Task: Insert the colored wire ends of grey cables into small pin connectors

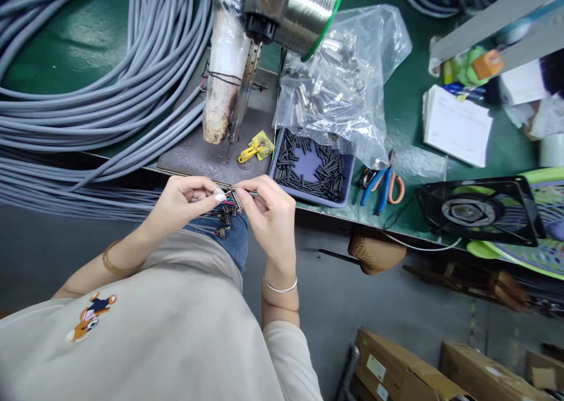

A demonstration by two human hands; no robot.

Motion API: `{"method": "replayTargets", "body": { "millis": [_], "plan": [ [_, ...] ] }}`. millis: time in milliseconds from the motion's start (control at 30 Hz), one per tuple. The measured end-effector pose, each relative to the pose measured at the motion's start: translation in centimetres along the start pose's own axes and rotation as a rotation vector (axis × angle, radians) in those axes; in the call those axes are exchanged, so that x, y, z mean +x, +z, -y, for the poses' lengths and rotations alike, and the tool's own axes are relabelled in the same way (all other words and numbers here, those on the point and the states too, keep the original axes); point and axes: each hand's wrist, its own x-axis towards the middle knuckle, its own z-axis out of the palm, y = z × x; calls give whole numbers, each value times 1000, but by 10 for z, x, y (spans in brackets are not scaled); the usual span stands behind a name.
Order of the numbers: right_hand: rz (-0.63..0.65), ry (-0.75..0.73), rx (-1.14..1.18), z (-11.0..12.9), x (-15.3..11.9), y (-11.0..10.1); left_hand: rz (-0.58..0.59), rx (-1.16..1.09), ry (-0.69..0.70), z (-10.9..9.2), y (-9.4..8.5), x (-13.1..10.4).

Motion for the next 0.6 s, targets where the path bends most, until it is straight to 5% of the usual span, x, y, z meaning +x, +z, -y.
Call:
{"method": "replayTargets", "body": {
  "millis": [333, 600],
  "plan": [
    [206, -235, -220, 6, -2, -6, 176, -240, -54, 4, -10, 2],
    [438, -262, -231, 10, 3, -8, 293, -250, -88, 16, -12, -2]
  ]
}}
